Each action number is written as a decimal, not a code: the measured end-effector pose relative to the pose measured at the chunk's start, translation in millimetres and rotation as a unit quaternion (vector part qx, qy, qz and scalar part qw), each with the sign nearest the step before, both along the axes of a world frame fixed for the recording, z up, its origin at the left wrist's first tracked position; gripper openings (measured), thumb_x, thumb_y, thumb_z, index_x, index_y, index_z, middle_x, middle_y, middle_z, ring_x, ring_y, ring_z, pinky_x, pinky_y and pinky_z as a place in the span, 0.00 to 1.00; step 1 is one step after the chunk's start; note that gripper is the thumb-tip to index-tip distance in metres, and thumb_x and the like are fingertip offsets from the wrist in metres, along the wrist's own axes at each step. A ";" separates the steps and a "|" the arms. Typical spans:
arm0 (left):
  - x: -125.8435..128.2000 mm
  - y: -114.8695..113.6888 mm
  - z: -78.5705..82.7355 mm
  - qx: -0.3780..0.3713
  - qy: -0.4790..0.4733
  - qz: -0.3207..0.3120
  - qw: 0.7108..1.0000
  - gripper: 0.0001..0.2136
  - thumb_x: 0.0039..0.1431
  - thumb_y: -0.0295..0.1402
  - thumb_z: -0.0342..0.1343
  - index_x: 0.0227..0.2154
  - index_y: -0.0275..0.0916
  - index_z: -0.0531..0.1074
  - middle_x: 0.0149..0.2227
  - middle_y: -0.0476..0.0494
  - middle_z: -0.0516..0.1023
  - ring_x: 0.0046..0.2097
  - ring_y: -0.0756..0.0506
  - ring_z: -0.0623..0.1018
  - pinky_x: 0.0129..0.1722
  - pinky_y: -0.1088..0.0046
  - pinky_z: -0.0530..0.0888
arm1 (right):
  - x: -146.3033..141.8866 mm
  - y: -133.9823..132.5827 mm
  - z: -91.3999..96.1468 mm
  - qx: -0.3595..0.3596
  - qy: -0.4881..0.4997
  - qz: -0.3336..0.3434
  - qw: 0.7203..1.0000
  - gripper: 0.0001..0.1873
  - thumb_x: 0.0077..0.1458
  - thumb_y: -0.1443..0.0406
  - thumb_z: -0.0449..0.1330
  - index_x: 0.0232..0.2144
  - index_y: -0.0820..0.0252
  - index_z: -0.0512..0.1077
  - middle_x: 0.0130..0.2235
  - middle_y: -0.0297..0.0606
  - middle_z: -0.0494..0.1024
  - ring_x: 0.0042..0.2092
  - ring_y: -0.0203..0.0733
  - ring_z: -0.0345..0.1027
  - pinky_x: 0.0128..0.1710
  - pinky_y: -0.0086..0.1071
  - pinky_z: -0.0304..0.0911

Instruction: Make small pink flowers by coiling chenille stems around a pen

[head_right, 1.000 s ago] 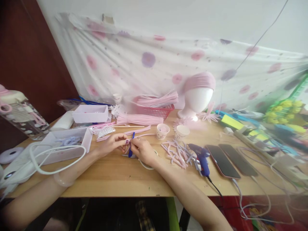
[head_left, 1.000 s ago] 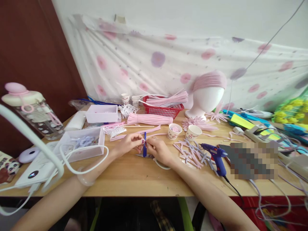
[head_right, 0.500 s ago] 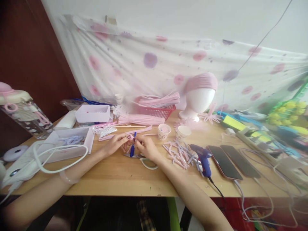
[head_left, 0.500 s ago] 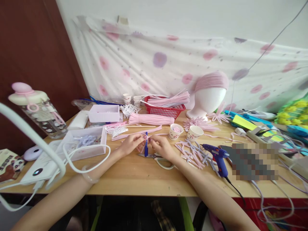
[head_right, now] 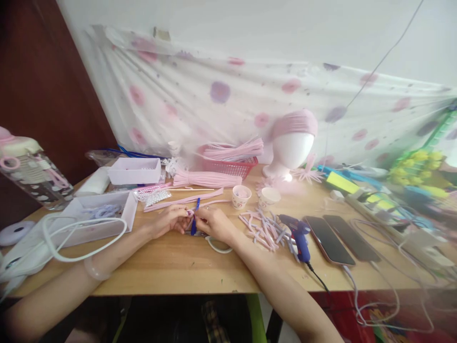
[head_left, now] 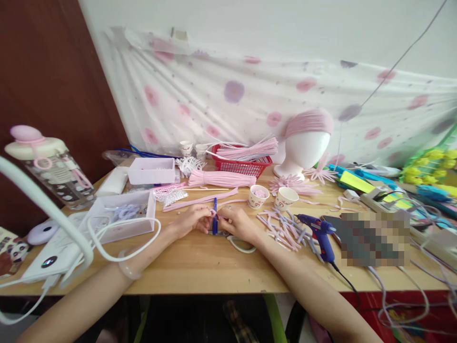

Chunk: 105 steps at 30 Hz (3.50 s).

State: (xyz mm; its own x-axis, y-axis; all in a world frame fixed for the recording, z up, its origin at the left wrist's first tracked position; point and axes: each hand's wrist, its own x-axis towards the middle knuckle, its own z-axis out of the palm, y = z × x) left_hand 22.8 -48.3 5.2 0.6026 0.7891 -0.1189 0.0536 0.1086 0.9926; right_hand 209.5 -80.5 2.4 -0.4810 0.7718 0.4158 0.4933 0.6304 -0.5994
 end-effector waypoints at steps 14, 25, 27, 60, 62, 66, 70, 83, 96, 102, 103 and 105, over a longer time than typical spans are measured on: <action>-6.9 0.1 1.9 0.491 0.131 0.026 0.861 0.12 0.60 0.27 0.47 0.38 0.42 0.75 0.40 0.41 0.77 0.43 0.42 0.75 0.43 0.68 0.69 | -11.3 4.9 -7.1 -0.225 0.232 -0.006 0.946 0.09 0.48 0.65 0.46 0.18 0.57 0.57 0.16 0.27 0.57 0.20 0.33 0.53 0.24 0.28 0.57; -4.4 -3.5 13.7 0.178 0.012 0.031 0.983 0.16 0.55 0.43 0.55 0.40 0.36 0.72 0.33 0.44 0.77 0.28 0.48 0.76 0.26 0.72 0.76 | 0.9 6.6 0.8 -0.195 0.263 -0.002 0.945 0.12 0.52 0.60 0.55 0.21 0.60 0.66 0.20 0.31 0.65 0.24 0.34 0.57 0.27 0.28 0.56; -3.6 -2.8 13.9 0.097 -0.018 0.009 0.995 0.17 0.54 0.44 0.56 0.39 0.35 0.72 0.27 0.48 0.74 0.25 0.50 0.74 0.26 0.72 0.76 | 2.2 4.1 1.4 -0.161 0.235 -0.015 0.958 0.11 0.54 0.61 0.56 0.23 0.61 0.68 0.22 0.31 0.67 0.25 0.34 0.58 0.27 0.28 0.55; -1.6 0.6 0.6 0.541 0.049 0.137 0.828 0.08 0.58 0.27 0.55 0.36 0.37 0.78 0.38 0.41 0.81 0.40 0.45 0.80 0.41 0.70 0.77 | -6.6 -3.1 0.2 0.028 0.047 -0.083 0.995 0.10 0.59 0.68 0.49 0.29 0.60 0.69 0.26 0.34 0.71 0.29 0.36 0.62 0.31 0.28 0.57; -2.0 2.0 -0.9 0.545 0.053 0.131 0.826 0.08 0.59 0.26 0.54 0.36 0.37 0.78 0.38 0.41 0.81 0.41 0.46 0.80 0.43 0.70 0.77 | -6.3 -3.1 0.0 0.029 0.040 -0.082 0.995 0.10 0.59 0.69 0.49 0.28 0.60 0.69 0.26 0.34 0.71 0.29 0.36 0.62 0.31 0.28 0.57; -1.8 3.5 -3.2 0.502 0.058 0.146 0.850 0.08 0.59 0.27 0.53 0.35 0.36 0.77 0.37 0.41 0.82 0.38 0.46 0.80 0.40 0.71 0.77 | -6.6 -3.6 1.0 0.019 0.041 -0.085 0.995 0.10 0.57 0.70 0.49 0.28 0.60 0.69 0.26 0.34 0.71 0.29 0.37 0.63 0.32 0.28 0.58; -1.4 2.0 -2.9 0.481 0.062 0.157 0.860 0.07 0.58 0.27 0.53 0.35 0.37 0.76 0.36 0.42 0.81 0.37 0.46 0.80 0.36 0.72 0.78 | -9.7 -5.0 3.3 -0.041 0.087 -0.074 0.993 0.09 0.58 0.68 0.50 0.29 0.61 0.70 0.28 0.34 0.72 0.31 0.37 0.64 0.33 0.29 0.60; -6.9 -4.3 -0.7 0.674 0.131 0.107 0.719 0.07 0.61 0.26 0.50 0.38 0.36 0.73 0.37 0.41 0.78 0.39 0.47 0.78 0.39 0.72 0.75 | -15.5 -8.6 0.5 -0.228 0.188 -0.008 0.955 0.10 0.61 0.64 0.47 0.32 0.60 0.67 0.26 0.33 0.72 0.29 0.36 0.67 0.34 0.30 0.65; -7.0 -1.7 2.4 0.738 0.279 0.057 0.612 0.12 0.64 0.30 0.43 0.31 0.36 0.71 0.28 0.43 0.75 0.31 0.46 0.76 0.29 0.73 0.70 | -12.4 -12.7 -0.1 0.012 -0.073 -0.146 0.986 0.11 0.59 0.67 0.50 0.24 0.58 0.62 0.20 0.30 0.64 0.21 0.33 0.52 0.24 0.27 0.47; -6.7 -1.0 -2.2 0.697 0.305 0.032 0.648 0.13 0.65 0.30 0.40 0.31 0.36 0.69 0.26 0.44 0.75 0.28 0.47 0.76 0.25 0.76 0.69 | -11.1 -13.5 3.6 0.054 -0.121 -0.148 0.980 0.11 0.59 0.68 0.51 0.23 0.57 0.61 0.20 0.31 0.64 0.21 0.34 0.51 0.23 0.29 0.44; -7.1 -0.6 -3.2 0.683 0.313 0.030 0.659 0.12 0.65 0.31 0.41 0.32 0.37 0.69 0.25 0.45 0.75 0.27 0.47 0.76 0.24 0.76 0.68 | -10.6 -13.5 4.4 0.060 -0.127 -0.144 0.979 0.11 0.59 0.68 0.51 0.23 0.58 0.62 0.20 0.32 0.64 0.21 0.34 0.52 0.24 0.29 0.44; -7.6 -0.3 -4.9 0.649 0.331 0.029 0.684 0.11 0.64 0.32 0.42 0.35 0.37 0.69 0.24 0.46 0.76 0.26 0.47 0.76 0.23 0.76 0.66 | -9.9 -13.9 6.0 0.069 -0.141 -0.137 0.978 0.11 0.59 0.68 0.51 0.24 0.58 0.63 0.21 0.33 0.66 0.22 0.35 0.54 0.24 0.29 0.44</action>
State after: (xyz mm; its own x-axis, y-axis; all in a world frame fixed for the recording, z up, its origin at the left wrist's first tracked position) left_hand 15.2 -48.7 0.2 0.7189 0.5087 0.4737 0.5715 -0.8205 0.0138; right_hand 199.7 -94.4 8.4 -0.3741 0.8337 0.4063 0.7885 0.5165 -0.3339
